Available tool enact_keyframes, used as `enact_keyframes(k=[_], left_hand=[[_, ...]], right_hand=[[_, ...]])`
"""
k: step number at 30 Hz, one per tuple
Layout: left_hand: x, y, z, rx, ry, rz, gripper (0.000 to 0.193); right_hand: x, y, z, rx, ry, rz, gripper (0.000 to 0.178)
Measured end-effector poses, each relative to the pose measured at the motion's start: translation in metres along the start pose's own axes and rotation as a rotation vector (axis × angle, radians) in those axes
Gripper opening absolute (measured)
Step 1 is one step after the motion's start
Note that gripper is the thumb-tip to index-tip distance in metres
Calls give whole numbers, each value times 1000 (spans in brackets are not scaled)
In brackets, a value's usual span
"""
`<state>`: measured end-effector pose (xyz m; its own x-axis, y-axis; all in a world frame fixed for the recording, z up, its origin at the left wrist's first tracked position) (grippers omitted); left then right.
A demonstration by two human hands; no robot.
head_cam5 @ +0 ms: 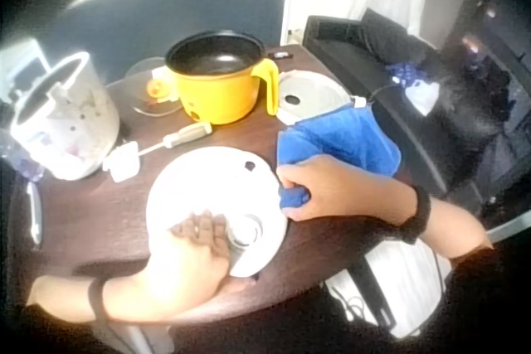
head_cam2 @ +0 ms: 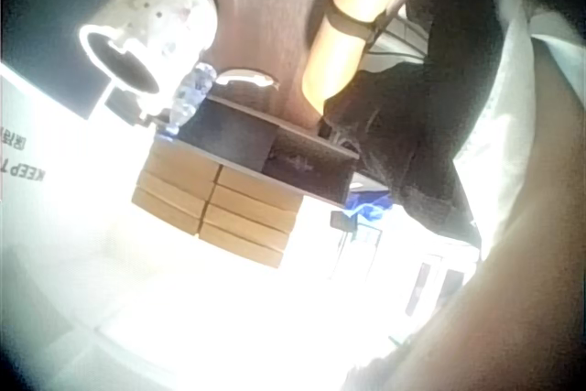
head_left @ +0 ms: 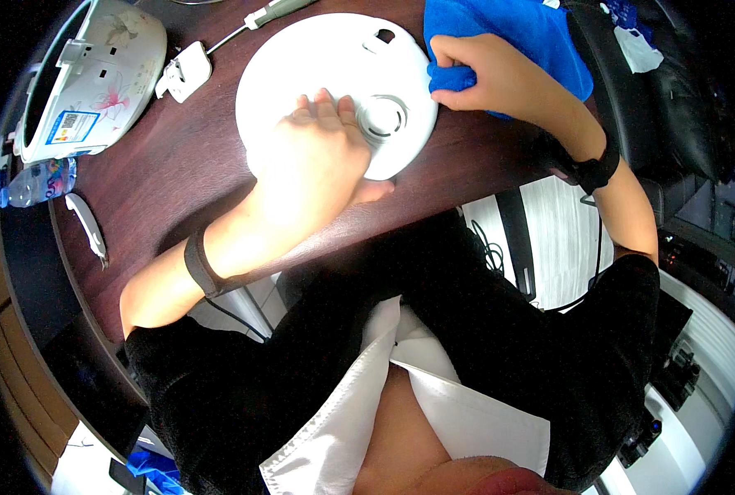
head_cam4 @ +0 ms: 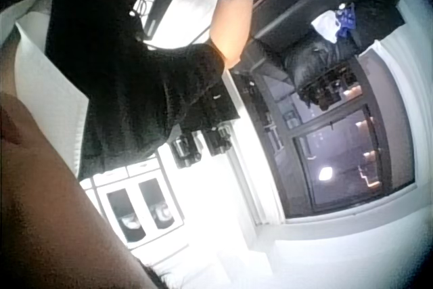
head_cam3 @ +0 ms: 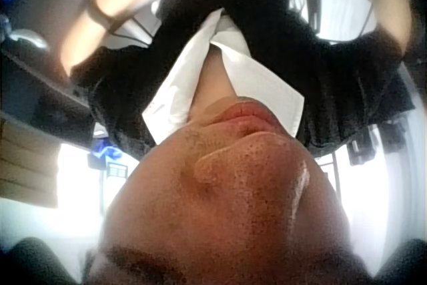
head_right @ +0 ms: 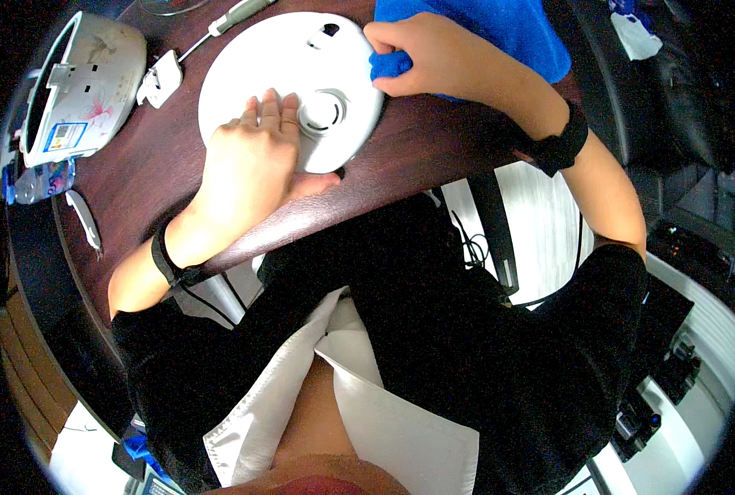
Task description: The person wipes a white circular appliance lid with a blue cloth, then removes and reattaches a small white plastic component, and finally screws a small white cap into the center of the lid. The task involves cleaning and reassembling parts of the lid on a wooden table.
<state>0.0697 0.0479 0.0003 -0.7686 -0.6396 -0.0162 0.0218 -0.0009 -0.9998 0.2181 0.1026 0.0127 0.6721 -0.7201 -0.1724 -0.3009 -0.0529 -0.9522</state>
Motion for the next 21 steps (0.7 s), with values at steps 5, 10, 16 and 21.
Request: enact_keyframes(k=[5, 10, 16, 21], left_hand=[[2, -4, 0, -3, -16, 5, 101], [1, 1, 1, 4, 14, 19, 100], [1, -1, 0, 4, -4, 2, 100], [2, 0, 1, -3, 8, 16, 99]], right_hand=[[-6, -1, 4, 1, -19, -12, 31], [0, 3, 5, 24, -2, -32, 31], [-4, 1, 5, 6, 4, -41, 30], [-3, 0, 4, 26, -6, -16, 30]])
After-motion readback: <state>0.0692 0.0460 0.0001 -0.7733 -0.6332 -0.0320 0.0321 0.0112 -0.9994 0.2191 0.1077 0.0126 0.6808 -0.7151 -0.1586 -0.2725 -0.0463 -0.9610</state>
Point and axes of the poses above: each hand's wrist, its own x-axis away from the middle knuckle, its own y-axis out of the palm, z = x × y, the point moved 8 cm from there along -x, towards the middle knuckle, and after that the axes turned 14 degrees about x, right-handed, at the moved point
